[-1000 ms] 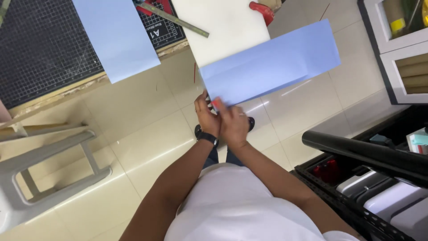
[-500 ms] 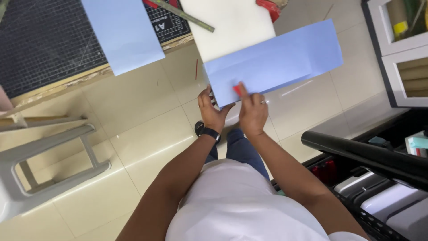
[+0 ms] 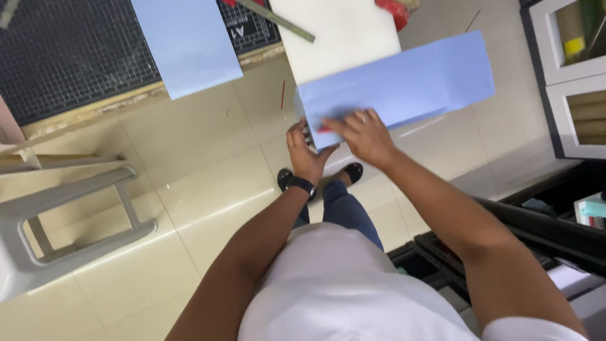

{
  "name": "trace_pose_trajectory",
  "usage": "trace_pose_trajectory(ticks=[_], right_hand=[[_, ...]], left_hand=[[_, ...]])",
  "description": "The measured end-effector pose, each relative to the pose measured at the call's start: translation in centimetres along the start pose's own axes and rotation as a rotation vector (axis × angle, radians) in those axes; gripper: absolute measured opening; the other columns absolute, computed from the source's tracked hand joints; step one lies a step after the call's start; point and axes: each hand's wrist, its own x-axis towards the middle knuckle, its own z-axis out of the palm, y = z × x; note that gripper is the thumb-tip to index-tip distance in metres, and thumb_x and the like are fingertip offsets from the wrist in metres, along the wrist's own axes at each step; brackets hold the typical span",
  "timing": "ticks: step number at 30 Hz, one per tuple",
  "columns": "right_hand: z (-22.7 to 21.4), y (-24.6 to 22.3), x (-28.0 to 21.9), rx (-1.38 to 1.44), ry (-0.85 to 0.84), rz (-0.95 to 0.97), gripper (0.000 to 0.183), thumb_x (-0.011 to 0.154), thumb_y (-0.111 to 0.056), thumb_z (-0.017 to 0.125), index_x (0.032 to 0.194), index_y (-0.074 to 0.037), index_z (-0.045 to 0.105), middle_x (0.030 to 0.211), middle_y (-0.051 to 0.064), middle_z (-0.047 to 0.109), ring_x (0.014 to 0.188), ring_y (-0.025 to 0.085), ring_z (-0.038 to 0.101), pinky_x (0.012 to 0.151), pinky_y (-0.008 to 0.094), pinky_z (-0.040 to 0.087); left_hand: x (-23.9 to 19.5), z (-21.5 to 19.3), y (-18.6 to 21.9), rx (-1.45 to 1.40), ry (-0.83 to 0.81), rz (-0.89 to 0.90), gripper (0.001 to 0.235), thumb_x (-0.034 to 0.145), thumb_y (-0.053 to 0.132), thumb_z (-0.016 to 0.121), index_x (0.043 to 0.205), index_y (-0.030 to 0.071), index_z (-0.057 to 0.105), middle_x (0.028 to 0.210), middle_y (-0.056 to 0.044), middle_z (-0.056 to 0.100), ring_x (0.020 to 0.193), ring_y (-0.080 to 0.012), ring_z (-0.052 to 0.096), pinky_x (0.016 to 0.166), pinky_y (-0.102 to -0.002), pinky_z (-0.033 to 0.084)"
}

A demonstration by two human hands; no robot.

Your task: Covering a box with blue paper using a squeegee and a roller to smooth the surface

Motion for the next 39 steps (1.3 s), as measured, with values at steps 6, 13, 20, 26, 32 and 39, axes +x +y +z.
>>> trace_pose_trajectory(ticks=[6,13,20,26,32,39], right_hand=[[1.3,-1.0,-0.3,-0.012,-0.013,-0.115,0.021,0.107,-0.024,0.048,0.115,-0.029,0.066,0.092,0.000,0.052,0.090,0.023,0.053,0.086,0.042,0.043],[2.5,0.8,0.5,-0.010,-0.029,-0.186,0.020,0.106,-0.023,0.048,0.116,-0.029,0.065,0.102,0.004,0.053,0.095,0.027,0.054,0.084,0.044,0.043],[2.1,1.1,-0.7,0.010,-0.078,-0.239,0.019,0.105,-0.025,0.050,0.114,-0.030,0.065,0.105,0.005,0.055,0.100,0.028,0.054,0.087,0.045,0.044],[1.9,2.0,0.2,0.015,-0.096,-0.318,0.012,0.105,-0.034,0.052,0.108,-0.030,0.064,0.101,0.003,0.054,0.098,0.027,0.055,0.089,0.044,0.045],[1.6,2.3,-0.5,0.034,-0.101,-0.349,0.014,0.105,-0.035,0.051,0.108,-0.030,0.063,0.102,0.003,0.054,0.100,0.027,0.055,0.089,0.044,0.044],[2.5,2.2,1.5,0.065,-0.112,-0.397,0.013,0.104,-0.035,0.049,0.108,-0.032,0.062,0.101,0.003,0.053,0.101,0.027,0.055,0.091,0.046,0.044]], left_hand=[[0.1,0.5,-0.7,0.033,0.027,0.012,0.102,0.064,0.030,0.101,0.145,0.002,0.045,0.131,-0.016,0.046,0.098,-0.0381,0.067,0.076,-0.044,0.063],[0.1,0.1,-0.2,-0.006,0.012,-0.035,0.108,0.058,0.026,0.101,0.147,0.002,0.045,0.132,-0.018,0.046,0.099,-0.0408,0.066,0.078,-0.046,0.064],[-0.6,0.4,0.1,-0.001,0.003,-0.059,0.103,0.059,0.023,0.099,0.146,0.004,0.047,0.132,-0.017,0.047,0.099,-0.0397,0.066,0.078,-0.043,0.064],[0.1,0.5,-0.8,0.006,0.034,-0.043,0.099,0.062,0.025,0.099,0.144,0.004,0.048,0.132,-0.016,0.047,0.099,-0.0385,0.065,0.078,-0.041,0.064],[0.0,0.7,-1.0,0.017,0.040,-0.007,0.102,0.059,0.023,0.100,0.145,0.004,0.048,0.132,-0.016,0.048,0.098,-0.0377,0.065,0.077,-0.041,0.065],[-0.4,0.3,0.0,0.000,0.045,-0.020,0.102,0.059,0.020,0.099,0.147,0.005,0.049,0.132,-0.015,0.048,0.098,-0.0373,0.066,0.078,-0.042,0.065]])
